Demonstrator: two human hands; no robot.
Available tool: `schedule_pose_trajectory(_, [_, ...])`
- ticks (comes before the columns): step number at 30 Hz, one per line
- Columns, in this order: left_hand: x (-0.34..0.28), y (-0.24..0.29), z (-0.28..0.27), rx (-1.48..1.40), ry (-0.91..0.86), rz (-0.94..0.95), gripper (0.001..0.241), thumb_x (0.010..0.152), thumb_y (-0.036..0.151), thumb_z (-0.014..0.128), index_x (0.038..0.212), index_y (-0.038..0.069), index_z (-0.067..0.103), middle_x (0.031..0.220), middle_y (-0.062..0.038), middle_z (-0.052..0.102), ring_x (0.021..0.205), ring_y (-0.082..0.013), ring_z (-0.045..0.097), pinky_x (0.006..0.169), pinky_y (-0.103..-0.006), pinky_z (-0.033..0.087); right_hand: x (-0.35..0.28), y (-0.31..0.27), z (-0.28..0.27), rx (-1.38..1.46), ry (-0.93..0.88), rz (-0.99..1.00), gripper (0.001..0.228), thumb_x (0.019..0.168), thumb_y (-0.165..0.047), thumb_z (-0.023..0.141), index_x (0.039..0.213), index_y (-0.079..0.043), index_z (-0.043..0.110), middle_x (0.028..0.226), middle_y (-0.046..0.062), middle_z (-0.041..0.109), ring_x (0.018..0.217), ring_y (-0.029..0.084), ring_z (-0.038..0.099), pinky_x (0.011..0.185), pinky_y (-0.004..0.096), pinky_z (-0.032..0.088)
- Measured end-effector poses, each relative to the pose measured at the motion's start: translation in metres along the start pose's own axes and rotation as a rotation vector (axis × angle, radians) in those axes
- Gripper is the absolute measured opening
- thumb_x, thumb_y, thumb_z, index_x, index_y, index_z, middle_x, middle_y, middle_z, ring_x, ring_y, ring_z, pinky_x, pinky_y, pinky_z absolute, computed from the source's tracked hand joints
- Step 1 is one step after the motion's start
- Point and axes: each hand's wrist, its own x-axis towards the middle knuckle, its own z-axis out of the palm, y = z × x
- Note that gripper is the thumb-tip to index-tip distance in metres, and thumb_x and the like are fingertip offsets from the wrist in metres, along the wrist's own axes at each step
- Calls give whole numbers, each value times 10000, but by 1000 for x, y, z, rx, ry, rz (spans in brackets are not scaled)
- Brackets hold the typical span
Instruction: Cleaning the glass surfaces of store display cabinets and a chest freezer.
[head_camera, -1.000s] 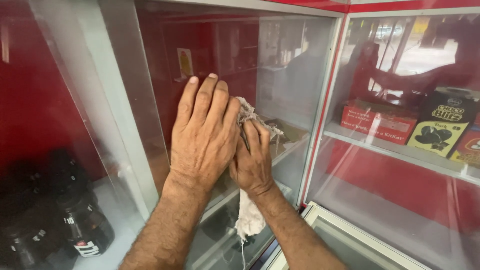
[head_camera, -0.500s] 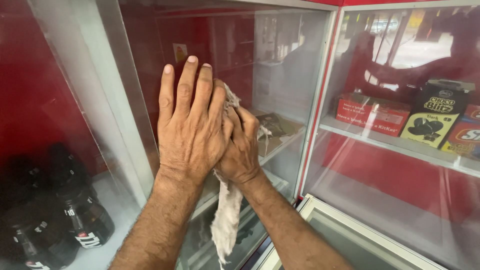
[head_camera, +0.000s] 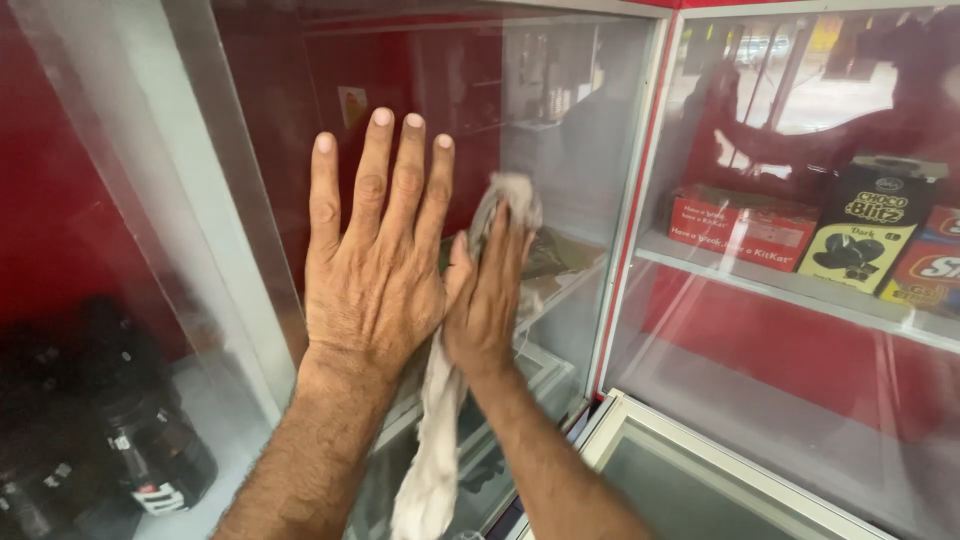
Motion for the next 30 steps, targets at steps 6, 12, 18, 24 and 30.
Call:
schedule_pose_trajectory(6, [-1,3,1,218,-34,59,676,1038,511,479,1589,122,510,1692,-99,366,1586,-246,232,1305,-519,133,-27,-32,-10,193,-112,-71,669,1145,-480,261,1649,-40,265,1694,186,341,1648,325,285,1398,549,195])
schedule_pose_trajectory(12, [1,2,7,171,-60,61,731,1031,565,450,1600,108,504,1675,-124,374,1573,-261,242,1291,-530,145,43,1,-1,-79,-55,-233,704,1161,-527,262,1666,-43,186,1752,238,175,1666,394,97,1390,615,40])
schedule_pose_trajectory(18, [1,2,8,139,-76,53,768,1016,608,438,1587,100,501,1680,-123,369,1575,-259,238,1289,-531,146,40,4,-9,103,-27,-13,723,1116,-513,106,1675,-56,141,1772,197,208,1666,375,149,1357,605,-35])
schedule_pose_trajectory(24, [-3,0,10,231,-53,66,725,1044,575,454,1602,114,490,1690,-102,354,1582,-246,223,1303,-522,136,-46,-2,6,-1,-18,250,674,1118,-412,126,1651,0,131,1730,256,122,1599,452,85,1292,572,43])
schedule_pose_trajectory(30, [-2,1,12,186,-64,66,754,1036,583,469,1613,98,485,1705,-133,341,1590,-269,223,1300,-533,143,-8,18,6,-143,-126,-78,609,1153,-388,196,1657,-50,144,1737,220,206,1639,403,184,1363,587,82])
